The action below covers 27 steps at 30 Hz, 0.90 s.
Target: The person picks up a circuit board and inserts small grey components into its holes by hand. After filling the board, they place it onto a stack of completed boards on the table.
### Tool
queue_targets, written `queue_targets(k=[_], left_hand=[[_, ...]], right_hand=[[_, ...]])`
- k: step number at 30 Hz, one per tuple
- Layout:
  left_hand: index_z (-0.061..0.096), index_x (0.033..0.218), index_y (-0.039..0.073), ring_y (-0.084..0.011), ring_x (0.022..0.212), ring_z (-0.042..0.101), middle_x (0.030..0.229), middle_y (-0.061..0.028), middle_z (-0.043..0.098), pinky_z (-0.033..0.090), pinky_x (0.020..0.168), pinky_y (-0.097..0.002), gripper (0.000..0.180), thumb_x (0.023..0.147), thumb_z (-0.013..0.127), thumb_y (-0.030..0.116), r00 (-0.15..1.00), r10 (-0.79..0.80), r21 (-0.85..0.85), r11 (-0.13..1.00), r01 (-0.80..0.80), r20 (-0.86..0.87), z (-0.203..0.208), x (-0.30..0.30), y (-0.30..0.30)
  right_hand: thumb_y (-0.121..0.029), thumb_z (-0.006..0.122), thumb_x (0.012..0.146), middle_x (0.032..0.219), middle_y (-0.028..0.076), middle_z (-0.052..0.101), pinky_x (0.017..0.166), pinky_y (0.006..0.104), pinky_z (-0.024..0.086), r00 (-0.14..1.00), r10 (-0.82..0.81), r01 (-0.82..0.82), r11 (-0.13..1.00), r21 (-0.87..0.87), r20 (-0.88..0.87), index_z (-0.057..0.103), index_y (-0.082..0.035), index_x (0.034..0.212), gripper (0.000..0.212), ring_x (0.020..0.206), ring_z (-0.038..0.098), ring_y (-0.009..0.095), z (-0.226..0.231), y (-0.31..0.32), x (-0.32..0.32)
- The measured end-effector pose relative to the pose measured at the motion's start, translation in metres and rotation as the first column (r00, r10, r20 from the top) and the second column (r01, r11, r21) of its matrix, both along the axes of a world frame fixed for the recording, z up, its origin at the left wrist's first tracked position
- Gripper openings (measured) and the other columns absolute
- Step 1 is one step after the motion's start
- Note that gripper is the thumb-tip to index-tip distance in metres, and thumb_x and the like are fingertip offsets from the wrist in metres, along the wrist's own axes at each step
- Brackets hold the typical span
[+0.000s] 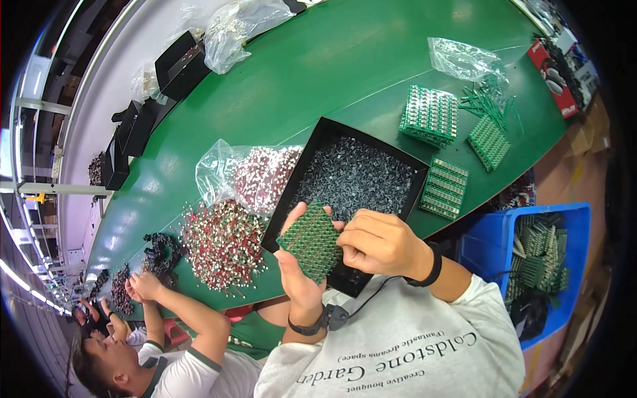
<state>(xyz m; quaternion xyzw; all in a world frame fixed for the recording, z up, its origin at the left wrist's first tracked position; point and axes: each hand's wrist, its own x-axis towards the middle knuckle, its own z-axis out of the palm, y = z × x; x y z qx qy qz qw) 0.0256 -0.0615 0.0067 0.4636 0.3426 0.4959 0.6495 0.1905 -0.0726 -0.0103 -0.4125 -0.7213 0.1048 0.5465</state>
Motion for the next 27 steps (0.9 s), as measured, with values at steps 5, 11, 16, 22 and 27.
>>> queue_targets(k=[5,11,16,22,27], left_hand=[[0.032,0.151,-0.007,-0.0350,0.118,0.063,0.134,-0.0284,0.057,0.050,0.103,-0.0459,0.086,0.104,0.031,0.065,0.999,0.035,0.012,0.999,-0.036,0.040,-0.002,0.001,0.000],[0.032,0.151,-0.006,-0.0339,0.118,0.063,0.136,-0.0285,0.056,0.051,0.102,-0.0456,0.086,0.104,0.031,0.065,1.000,0.022,0.042,0.999,-0.022,-0.002,-0.002,-0.002,-0.001],[0.030,0.152,-0.006,-0.0328,0.117,0.063,0.139,-0.0280,0.054,0.051,0.100,-0.0456,0.090,0.102,0.034,0.068,0.999,0.010,0.029,1.000,-0.009,-0.038,0.000,0.001,-0.001],[0.030,0.153,-0.006,-0.0321,0.117,0.063,0.138,-0.0268,0.054,0.051,0.100,-0.0448,0.094,0.100,0.036,0.071,0.993,0.007,0.050,0.999,-0.001,-0.117,-0.002,0.000,0.000],[0.030,0.153,-0.005,-0.0307,0.117,0.062,0.138,-0.0263,0.055,0.050,0.101,-0.0439,0.094,0.099,0.036,0.072,0.996,0.012,0.027,1.000,-0.009,-0.092,0.000,0.002,0.000]], right_hand=[[0.006,0.074,0.066,0.080,0.006,0.065,0.055,0.0315,0.055,1.000,-0.010,0.010,1.000,-0.012,-0.003,0.070,-0.003,0.086,0.022,0.065,0.064,0.023,0.004,0.001,0.000],[0.004,0.078,0.066,0.083,0.003,0.064,0.055,0.0308,0.054,0.999,0.030,-0.029,0.999,-0.035,0.030,0.073,-0.005,0.090,0.026,0.068,0.065,0.020,0.007,0.000,0.000],[0.001,0.081,0.066,0.084,0.003,0.064,0.057,0.0304,0.056,0.994,0.098,-0.096,0.994,-0.046,0.055,0.073,-0.006,0.090,0.027,0.072,0.066,0.020,0.010,-0.001,0.003],[0.000,0.081,0.066,0.085,0.005,0.063,0.060,0.0324,0.057,0.989,0.145,-0.143,0.989,-0.048,0.034,0.071,-0.005,0.089,0.025,0.072,0.065,0.024,0.004,0.002,0.004],[-0.001,0.082,0.067,0.084,0.005,0.062,0.060,0.0325,0.057,0.990,0.142,-0.142,0.989,-0.036,-0.012,0.069,-0.005,0.085,0.023,0.071,0.065,0.024,0.009,0.001,0.003]])
